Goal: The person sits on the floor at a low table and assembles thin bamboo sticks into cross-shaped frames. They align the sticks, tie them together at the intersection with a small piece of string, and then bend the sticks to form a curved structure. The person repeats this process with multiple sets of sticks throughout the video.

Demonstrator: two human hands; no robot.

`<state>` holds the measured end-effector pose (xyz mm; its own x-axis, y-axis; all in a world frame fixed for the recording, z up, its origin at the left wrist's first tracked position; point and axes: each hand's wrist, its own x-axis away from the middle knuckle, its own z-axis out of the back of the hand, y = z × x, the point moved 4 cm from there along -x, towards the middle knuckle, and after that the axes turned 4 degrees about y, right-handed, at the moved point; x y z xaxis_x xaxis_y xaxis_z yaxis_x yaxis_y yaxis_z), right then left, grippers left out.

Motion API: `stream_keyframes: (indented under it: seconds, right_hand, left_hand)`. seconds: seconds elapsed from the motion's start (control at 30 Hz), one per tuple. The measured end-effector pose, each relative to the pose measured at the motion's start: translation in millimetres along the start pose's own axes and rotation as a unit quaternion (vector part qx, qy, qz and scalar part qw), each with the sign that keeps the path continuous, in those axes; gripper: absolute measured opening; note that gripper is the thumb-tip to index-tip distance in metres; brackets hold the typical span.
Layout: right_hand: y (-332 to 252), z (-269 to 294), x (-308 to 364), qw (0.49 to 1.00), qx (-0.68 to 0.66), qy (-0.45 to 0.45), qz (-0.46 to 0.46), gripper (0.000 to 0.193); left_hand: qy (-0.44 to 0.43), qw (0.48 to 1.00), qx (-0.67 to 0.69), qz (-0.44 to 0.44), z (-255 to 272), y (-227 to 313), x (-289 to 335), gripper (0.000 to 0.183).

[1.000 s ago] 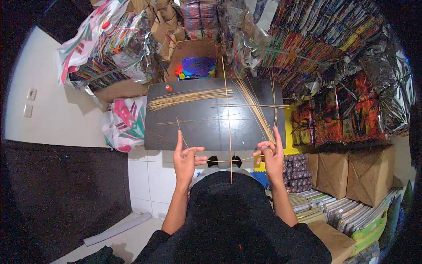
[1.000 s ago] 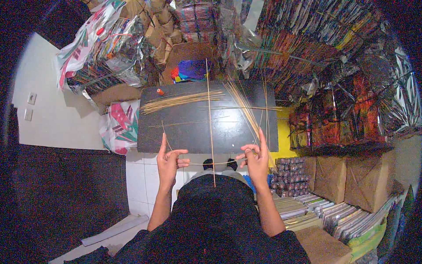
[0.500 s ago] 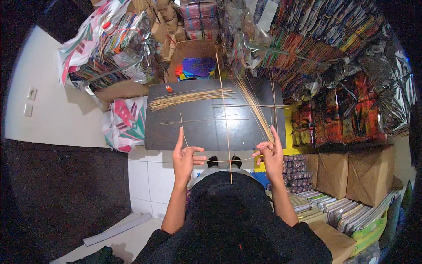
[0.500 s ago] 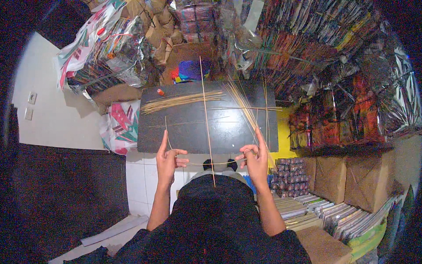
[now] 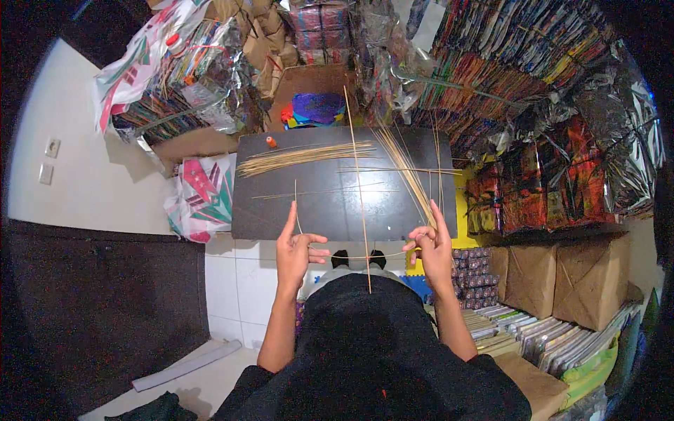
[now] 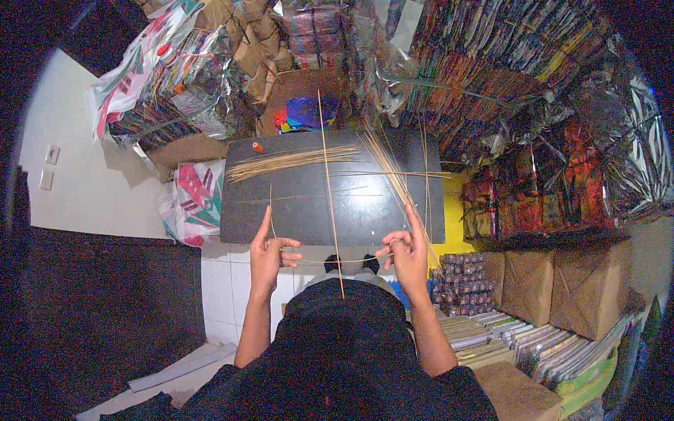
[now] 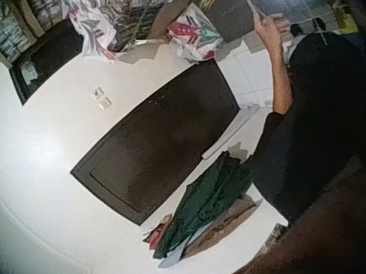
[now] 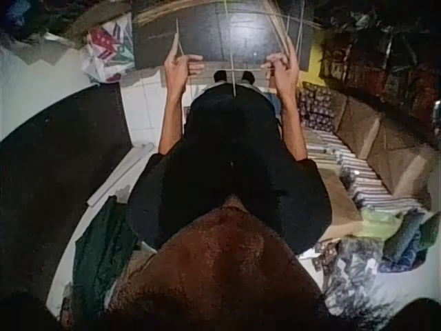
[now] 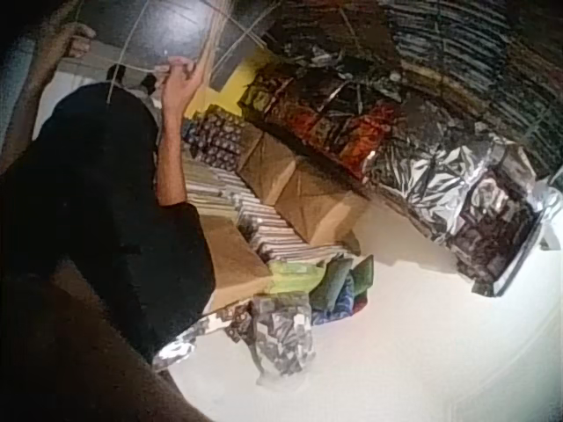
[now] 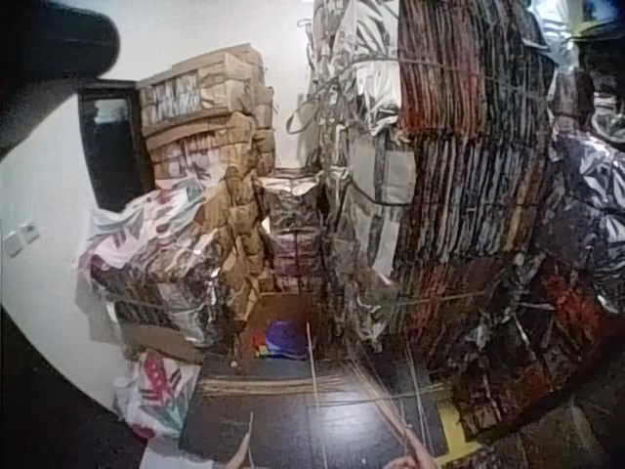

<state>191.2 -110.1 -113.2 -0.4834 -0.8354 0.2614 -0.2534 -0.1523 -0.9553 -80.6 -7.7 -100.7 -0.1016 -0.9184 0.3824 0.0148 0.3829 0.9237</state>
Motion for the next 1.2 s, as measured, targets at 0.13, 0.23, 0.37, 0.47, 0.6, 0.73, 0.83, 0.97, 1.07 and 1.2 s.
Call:
stream_keyframes:
  seconds: [0.13,0.23,0.37,0.47,0.6,0.73,0.83,0.97,1.07,1.2]
  right_hand:
    - [-5,-2,1,1.000,0.010,-0.004,-0.001,0.074]
    - [-2,-1,-1,1.000,0.016,-0.008,0.007,0.073]
    - [-2,-1,-2,1.000,0.011,-0.012,0.012,0.073]
    - [-1,0,-2,1.000,0.009,-0.011,0.009,0.074]
    - [-1,0,-3,1.000,0.020,-0.012,0.011,0.074]
    - [-3,-1,-3,1.000,0.024,-0.014,0.008,0.074]
    - [1,1,-4,0.999,0.022,-0.022,0.017,0.074]
    - [2,1,-5,0.999,0.020,-0.018,0.019,0.074]
    - [-5,-3,0,1.000,-0.007,0.029,0.006,0.074]
    - [11,-2,1,0.997,-0.037,0.068,0.026,0.077]
  left_hand:
    - [-0.006,1.000,-0.007,0.000,1,-1,0,0.075]
    - [-0.019,1.000,-0.011,0.009,1,-2,-1,0.078]
    - [-0.025,0.999,-0.030,0.015,-1,4,1,0.077]
    - [-0.032,0.999,-0.043,0.004,-1,2,1,0.077]
    - [-0.040,0.998,-0.053,-0.015,-2,1,2,0.076]
    - [-0.042,0.998,-0.048,-0.015,-3,2,2,0.074]
    - [-0.047,0.997,-0.058,-0.019,-2,-3,0,0.073]
    - [-0.048,0.998,-0.034,0.003,0,-5,-1,0.073]
    - [-0.024,0.999,0.022,0.021,2,-7,-1,0.077]
    - [0.023,0.998,0.063,0.011,0,-22,1,0.082]
